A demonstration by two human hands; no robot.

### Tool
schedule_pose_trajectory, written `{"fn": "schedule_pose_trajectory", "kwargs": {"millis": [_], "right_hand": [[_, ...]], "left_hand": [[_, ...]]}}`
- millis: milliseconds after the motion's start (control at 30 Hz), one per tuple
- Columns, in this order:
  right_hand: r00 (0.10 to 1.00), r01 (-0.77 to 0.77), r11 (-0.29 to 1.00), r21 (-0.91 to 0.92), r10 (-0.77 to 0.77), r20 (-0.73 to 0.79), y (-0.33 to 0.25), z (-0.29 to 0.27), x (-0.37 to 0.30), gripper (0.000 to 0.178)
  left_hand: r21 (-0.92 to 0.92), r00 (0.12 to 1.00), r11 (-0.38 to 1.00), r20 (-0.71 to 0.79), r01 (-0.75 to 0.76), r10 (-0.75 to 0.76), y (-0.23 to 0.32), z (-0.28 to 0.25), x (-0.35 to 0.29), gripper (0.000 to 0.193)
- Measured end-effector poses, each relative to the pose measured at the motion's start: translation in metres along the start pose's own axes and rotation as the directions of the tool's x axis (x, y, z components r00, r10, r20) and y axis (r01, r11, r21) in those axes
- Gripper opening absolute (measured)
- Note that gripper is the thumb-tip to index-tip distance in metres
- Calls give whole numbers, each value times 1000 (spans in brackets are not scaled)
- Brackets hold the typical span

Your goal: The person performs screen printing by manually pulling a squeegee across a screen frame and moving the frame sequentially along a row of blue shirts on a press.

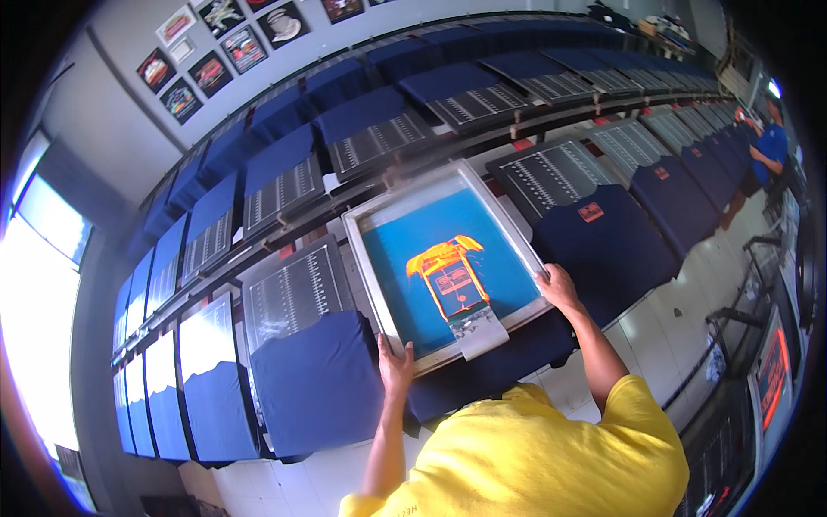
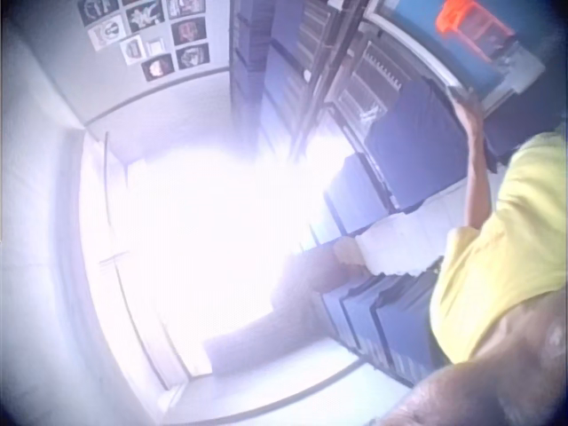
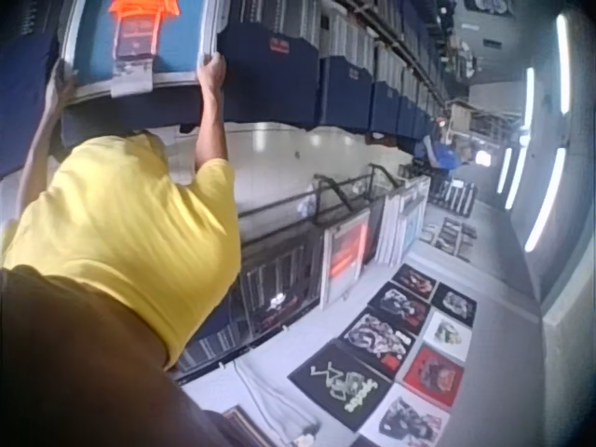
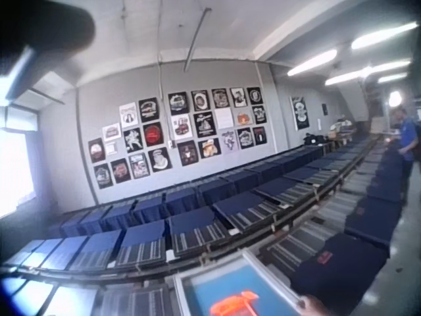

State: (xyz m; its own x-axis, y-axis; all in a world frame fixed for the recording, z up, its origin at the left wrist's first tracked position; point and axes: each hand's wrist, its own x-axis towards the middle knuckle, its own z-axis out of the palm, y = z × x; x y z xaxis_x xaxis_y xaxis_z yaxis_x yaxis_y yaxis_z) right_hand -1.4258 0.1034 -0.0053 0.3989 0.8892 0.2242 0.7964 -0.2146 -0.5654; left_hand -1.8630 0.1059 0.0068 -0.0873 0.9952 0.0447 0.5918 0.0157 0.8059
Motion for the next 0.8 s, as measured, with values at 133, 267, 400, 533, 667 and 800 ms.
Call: {"fn": "schedule_pose_trajectory", "kwargs": {"millis": [133, 267, 400, 533, 667, 800], "right_hand": [[1000, -30, 998, 63, 31, -7, 1, 6, 5, 41], [1000, -14, 999, 50, 14, -10, 0, 13, 16, 44], [999, -19, 998, 68, 22, -39, -3, 18, 24, 46], [997, -68, 993, 95, 70, -17, -7, 15, 23, 46], [996, -86, 993, 80, 88, -19, -9, 18, 25, 51], [995, -95, 994, 56, 96, -16, -13, 21, 27, 53]], "left_hand": [[-49, 998, 997, 25, 62, -61, 14, -3, 3, 79], [-13, 997, 997, -3, 78, -78, 7, 1, 11, 72], [54, 995, 994, -29, 93, -91, -1, 7, 15, 68], [43, 995, 995, -53, 89, -86, 8, 6, 12, 67], [50, 993, 992, -35, 118, -116, 4, 6, 15, 69], [65, 989, 988, -37, 143, -140, 2, 7, 16, 73]]}}
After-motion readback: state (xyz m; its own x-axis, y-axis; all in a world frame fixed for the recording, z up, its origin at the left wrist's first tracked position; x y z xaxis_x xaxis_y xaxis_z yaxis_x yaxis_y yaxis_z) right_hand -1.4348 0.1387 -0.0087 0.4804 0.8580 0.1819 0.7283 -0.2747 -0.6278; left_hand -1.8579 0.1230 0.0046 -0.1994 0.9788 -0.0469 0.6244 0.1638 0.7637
